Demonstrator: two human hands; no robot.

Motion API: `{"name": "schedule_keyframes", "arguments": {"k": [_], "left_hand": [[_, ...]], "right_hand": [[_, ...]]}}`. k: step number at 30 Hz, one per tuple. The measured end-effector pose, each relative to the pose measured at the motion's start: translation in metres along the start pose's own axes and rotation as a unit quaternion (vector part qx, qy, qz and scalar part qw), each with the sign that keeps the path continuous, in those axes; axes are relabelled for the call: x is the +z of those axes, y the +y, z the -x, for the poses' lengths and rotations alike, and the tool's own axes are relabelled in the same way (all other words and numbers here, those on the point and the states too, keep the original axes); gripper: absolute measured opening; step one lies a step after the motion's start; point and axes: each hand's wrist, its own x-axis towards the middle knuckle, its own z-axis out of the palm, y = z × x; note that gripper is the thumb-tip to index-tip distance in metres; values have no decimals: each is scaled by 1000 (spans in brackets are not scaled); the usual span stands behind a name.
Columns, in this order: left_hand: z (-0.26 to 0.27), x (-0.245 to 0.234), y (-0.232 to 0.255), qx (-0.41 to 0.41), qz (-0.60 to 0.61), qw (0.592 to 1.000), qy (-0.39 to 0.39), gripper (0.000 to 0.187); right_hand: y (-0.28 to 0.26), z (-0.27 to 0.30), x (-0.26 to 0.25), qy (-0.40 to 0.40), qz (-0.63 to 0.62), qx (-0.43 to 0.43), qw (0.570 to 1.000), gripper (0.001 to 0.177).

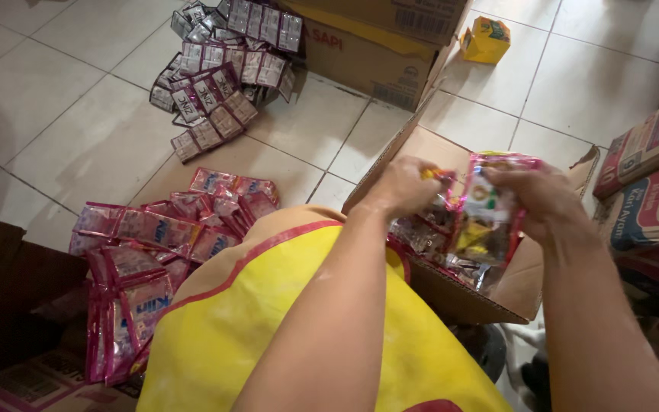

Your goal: The person sits on the floor and packs small snack packets into a cardboard box. They pick up packets from a pile, arrange them in groups, and place them into the box.

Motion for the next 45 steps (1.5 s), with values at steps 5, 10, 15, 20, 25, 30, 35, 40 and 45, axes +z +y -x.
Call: {"name": "schedule_keyframes", "arguments": {"k": [5, 10, 15, 20, 25, 30, 35, 40, 45], "left_hand": [[8, -26, 9, -34, 114, 990, 77, 39], [11, -22, 32, 80, 188, 922, 330, 24], [26, -34, 41, 184, 309, 859, 364, 25], [25, -44, 40, 87, 613, 772, 144, 26], [12, -56, 18, 174, 750, 638, -12, 38], [-8, -71, -10, 198, 761, 602, 140, 67], [-25, -43, -1, 81, 588, 799, 98, 123], [-3, -24, 14, 116, 224, 968, 12, 155], [14, 8, 18, 132, 48, 989, -34, 142]], "right_hand": [[-1, 6, -57, 67, 21, 7, 998, 29], [12, 8, -69, 84, 203, 3, 976, 31], [35, -7, -52, 71, 188, -87, 976, 44], [70, -13, -18, -16, 186, -140, 972, 69], [71, 3, 19, 20, 290, -140, 947, 72], [25, 18, 31, 25, 225, -215, 950, 68], [-50, 14, 23, -68, 12, -241, 968, 75], [-91, 21, 25, -184, -41, -359, 914, 58], [-101, 53, 41, -191, -36, -347, 918, 45]]}}
